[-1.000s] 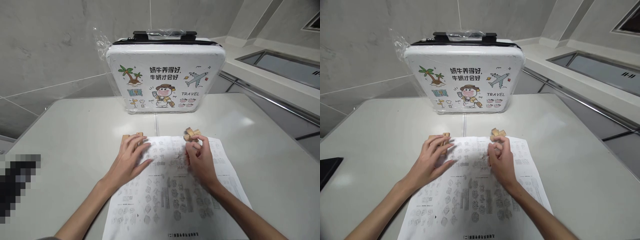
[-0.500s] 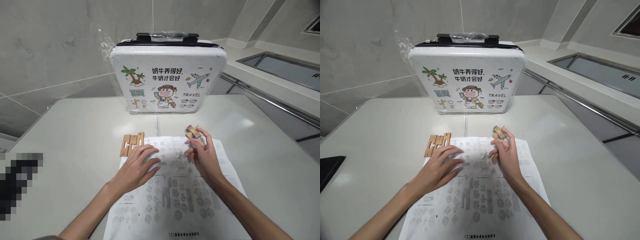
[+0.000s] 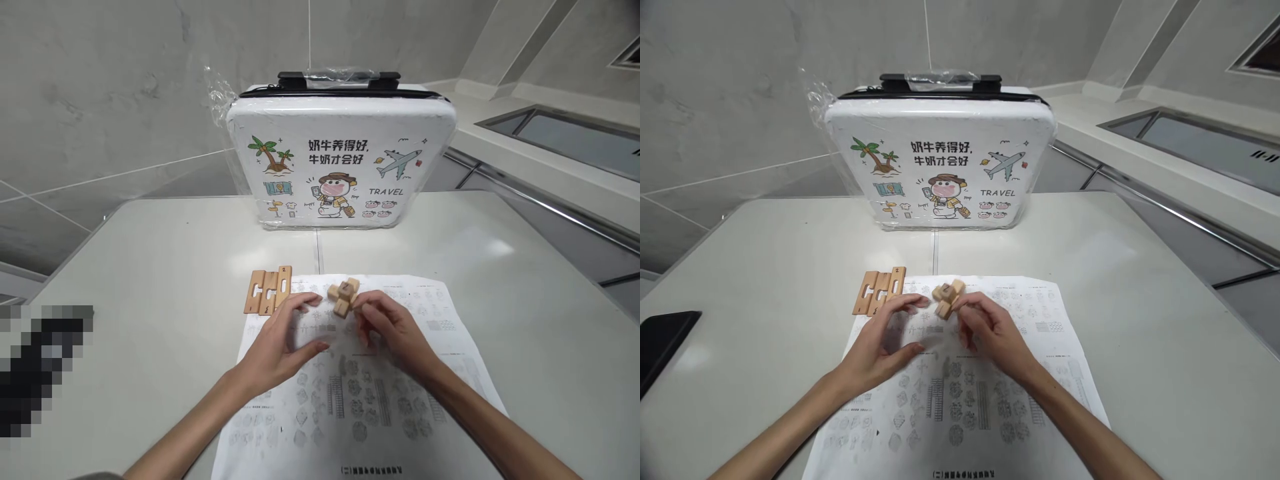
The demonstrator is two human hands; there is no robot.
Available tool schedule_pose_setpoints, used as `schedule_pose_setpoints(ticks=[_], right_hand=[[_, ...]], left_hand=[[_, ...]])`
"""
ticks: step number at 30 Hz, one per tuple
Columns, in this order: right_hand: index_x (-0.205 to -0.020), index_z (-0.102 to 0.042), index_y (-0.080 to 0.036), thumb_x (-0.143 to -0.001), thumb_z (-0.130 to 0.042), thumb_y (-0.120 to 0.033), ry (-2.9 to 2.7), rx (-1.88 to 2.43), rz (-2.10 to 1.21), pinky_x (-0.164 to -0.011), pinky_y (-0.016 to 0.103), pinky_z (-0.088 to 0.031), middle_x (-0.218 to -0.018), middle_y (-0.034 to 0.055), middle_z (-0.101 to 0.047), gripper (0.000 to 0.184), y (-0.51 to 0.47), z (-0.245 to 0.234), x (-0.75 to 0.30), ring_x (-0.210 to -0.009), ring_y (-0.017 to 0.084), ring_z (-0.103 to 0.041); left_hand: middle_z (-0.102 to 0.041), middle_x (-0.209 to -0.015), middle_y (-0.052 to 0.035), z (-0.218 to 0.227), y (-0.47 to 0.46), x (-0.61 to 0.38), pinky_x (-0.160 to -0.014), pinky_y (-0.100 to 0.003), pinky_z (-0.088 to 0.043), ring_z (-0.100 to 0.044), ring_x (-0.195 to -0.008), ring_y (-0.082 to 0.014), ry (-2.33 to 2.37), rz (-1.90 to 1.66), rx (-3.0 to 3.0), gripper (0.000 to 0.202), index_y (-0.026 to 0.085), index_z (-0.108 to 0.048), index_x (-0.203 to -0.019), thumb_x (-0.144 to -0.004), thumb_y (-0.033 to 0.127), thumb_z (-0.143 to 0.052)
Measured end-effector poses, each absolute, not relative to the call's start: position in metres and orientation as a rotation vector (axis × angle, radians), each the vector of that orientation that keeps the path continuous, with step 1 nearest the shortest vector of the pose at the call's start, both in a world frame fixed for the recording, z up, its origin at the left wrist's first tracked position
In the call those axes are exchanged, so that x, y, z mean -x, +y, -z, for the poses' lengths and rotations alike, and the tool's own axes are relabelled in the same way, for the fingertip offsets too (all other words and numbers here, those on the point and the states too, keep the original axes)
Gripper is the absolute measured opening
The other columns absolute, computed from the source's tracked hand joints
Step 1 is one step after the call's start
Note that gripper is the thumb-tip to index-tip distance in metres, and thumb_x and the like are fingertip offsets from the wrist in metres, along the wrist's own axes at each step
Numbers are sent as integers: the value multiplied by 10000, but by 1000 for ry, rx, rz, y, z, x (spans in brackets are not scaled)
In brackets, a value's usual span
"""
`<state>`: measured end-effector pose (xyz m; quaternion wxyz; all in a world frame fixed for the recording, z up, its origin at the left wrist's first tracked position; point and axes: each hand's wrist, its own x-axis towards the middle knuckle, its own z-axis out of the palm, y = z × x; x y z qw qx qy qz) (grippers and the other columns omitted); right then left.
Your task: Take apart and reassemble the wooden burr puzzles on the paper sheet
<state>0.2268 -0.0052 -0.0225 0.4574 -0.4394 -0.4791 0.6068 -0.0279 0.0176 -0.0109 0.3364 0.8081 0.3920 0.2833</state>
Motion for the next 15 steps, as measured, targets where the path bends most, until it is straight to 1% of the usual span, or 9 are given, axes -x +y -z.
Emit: schedule_pose_setpoints(ticks=[2, 4, 7, 9, 13, 15], right_hand=[[-1041, -648, -254, -1054, -586, -478, -1244, 976, -1623, -520, 262, -483, -679, -40, -606, 233, -8, 23, -224, -549, 139, -581], [-1038, -643, -257, -1065, -574, -478, -1302, 888, -1729, -528, 261, -488, -673, -49, -606, 234, -11, 23, -222, -534, 129, -588], [-1042, -627, -259, -1067, -569, -495, -1365, 805, -1811, -529, 257, -480, -674, -57, -595, 244, -14, 22, -221, -531, 124, -595], [-1073, -603, -267, -1063, -579, -497, -1368, 789, -1811, -524, 249, -463, -701, -59, -598, 232, -15, 22, -221, -539, 122, -602], [-1211, -549, -294, -1065, -589, -479, -1350, 820, -1783, -539, 246, -464, -832, -42, -640, 239, -14, 20, -220, -571, 111, -609], [-1203, -555, -286, -1067, -587, -479, -1364, 869, -1750, -546, 247, -465, -839, -37, -641, 238, -14, 19, -220, -574, 107, -594]], left_hand=[[-556, -1547, -112, 11, 14, 25, -1117, -521, -542, -594, -1365, -314, 1020, -710, -1988, 826, 364, -328, -1574, -902, 397, -807], [-546, -1568, -106, 9, 12, 22, -1141, -535, -527, -570, -1406, -331, 976, -667, -1912, 921, 381, -316, -1589, -848, 368, -861], [-605, -1512, -67, 3, 11, 20, -1073, -483, -581, -634, -1332, -313, 909, -605, -1823, 851, 397, -439, -1522, -808, 294, -891], [-653, -1446, -46, 2, 12, 19, -1015, -444, -607, -679, -1257, -293, 898, -626, -1788, 779, 389, -515, -1454, -788, 286, -906], [-698, -1359, -45, 3, 12, 19, -966, -423, -615, -716, -1164, -282, 919, -725, -1791, 748, 360, -560, -1402, -754, 344, -935], [-704, -1340, -45, 5, 12, 19, -966, -419, -611, -721, -1145, -275, 926, -723, -1810, 734, 352, -572, -1394, -755, 347, -934]])
